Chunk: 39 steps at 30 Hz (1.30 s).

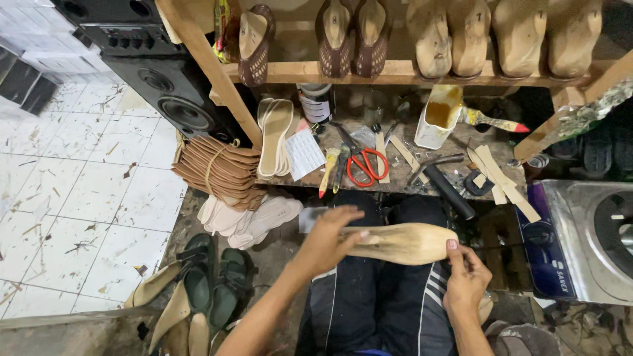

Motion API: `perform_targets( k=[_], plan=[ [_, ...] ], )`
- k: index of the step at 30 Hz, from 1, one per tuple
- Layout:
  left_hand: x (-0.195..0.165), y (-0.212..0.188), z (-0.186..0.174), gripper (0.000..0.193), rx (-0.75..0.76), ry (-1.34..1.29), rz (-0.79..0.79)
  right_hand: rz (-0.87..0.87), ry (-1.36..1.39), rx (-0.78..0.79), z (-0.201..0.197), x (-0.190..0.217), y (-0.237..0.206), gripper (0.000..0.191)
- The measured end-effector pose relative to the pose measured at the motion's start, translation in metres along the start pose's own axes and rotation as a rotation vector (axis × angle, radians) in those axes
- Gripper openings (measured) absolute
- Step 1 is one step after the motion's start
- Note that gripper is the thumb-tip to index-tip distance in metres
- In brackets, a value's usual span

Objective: The person assembles a woven slipper by inserting a beige insole into the upper and then using a curved metal tool to press and secure the edges. The person repeatedly taps and presses the perimeter of the shoe to ensure the insole is firmly attached.

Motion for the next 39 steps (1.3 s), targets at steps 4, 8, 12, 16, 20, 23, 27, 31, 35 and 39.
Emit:
perform_targets(
  k=[4,8,12,16,20,23,27,31,35,39],
  plan=[
    [-0.051,-0.02,0.029,0.05,-0.13,0.202,0.104,-0.224,-0.048,0.05,0.016,0.052,-0.016,0.021],
    [-0.099,-0.008,0.041,0.074,-0.162,0.231,0.222,-0.34,-0.345,0.112,0.038,0.115,-0.046,0.017],
    [-0.111,0.002,0.04,0.073,-0.19,0.183,0.218,-0.491,-0.535,0.14,0.054,0.157,-0.064,0.018],
    [-0.105,-0.006,0.045,0.064,-0.216,0.093,0.24,-0.541,-0.529,0.204,0.055,0.165,-0.076,0.021],
    [-0.101,-0.014,0.052,0.062,-0.184,0.055,0.234,-0.539,-0.537,0.183,0.05,0.162,-0.086,0.021],
    [-0.103,-0.01,0.051,0.061,-0.181,0.061,0.231,-0.545,-0.584,0.171,0.048,0.163,-0.087,0.021],
    [-0.109,-0.004,0.05,0.071,-0.125,0.078,0.197,-0.452,-0.529,0.181,0.043,0.153,-0.076,0.018],
    [-0.096,-0.021,0.046,0.081,-0.191,0.116,0.208,-0.367,-0.407,0.173,0.027,0.116,-0.051,0.017],
    [-0.038,-0.048,0.042,0.076,-0.308,0.055,-0.013,-0.071,-0.14,0.087,0.008,0.057,-0.018,0.017],
    [0.021,-0.058,0.053,0.075,-0.256,-0.083,-0.177,0.046,0.163,0.107,0.0,0.02,-0.004,0.015]
  ],
)
Point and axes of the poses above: each hand's wrist, its own y-axis towards the middle knuckle, its own z-axis out of the palm, x = y × z, the point moved 3 cm from there along y, towards the middle knuckle, and after that the axes turned 6 degrees about x, right-handed, at the moved point
